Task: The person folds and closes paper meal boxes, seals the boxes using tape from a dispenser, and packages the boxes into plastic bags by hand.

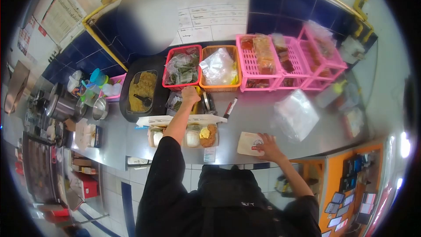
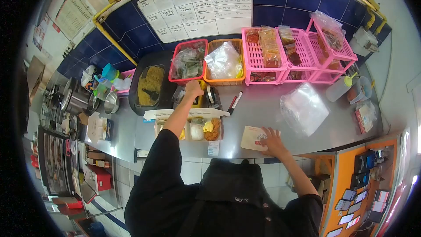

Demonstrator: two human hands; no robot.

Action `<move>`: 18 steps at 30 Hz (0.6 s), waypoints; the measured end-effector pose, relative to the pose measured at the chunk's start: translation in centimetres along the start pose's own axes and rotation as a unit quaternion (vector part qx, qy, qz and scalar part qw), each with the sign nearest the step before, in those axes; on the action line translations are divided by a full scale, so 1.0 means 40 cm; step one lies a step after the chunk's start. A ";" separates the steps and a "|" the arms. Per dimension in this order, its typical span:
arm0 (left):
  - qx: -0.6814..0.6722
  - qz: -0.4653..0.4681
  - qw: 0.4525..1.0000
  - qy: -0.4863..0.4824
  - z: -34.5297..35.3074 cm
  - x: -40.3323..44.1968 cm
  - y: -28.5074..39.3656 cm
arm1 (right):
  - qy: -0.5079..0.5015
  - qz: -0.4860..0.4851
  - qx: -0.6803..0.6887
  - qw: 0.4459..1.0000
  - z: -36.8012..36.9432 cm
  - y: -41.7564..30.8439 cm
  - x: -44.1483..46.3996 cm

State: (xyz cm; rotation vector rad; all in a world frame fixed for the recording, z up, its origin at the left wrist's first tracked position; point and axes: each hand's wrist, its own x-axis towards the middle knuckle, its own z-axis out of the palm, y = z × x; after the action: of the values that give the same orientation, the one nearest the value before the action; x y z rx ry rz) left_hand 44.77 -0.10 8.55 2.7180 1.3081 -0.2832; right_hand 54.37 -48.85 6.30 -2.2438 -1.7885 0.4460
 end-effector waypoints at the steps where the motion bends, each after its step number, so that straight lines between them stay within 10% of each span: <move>1: 0.028 -0.018 0.999 -0.001 0.016 0.018 0.011 | -0.009 -0.001 -0.009 1.000 -0.007 -0.003 0.000; 18: -0.093 -0.045 0.991 0.087 -0.219 -0.203 -0.068 | -0.020 0.071 -0.013 0.997 0.011 -0.020 -0.011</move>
State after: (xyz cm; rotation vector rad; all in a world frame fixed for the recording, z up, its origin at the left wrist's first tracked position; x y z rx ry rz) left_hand 38.70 -3.01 18.80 2.5801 1.4255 0.0686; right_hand 53.41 -49.09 6.22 -2.4053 -1.6695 0.5018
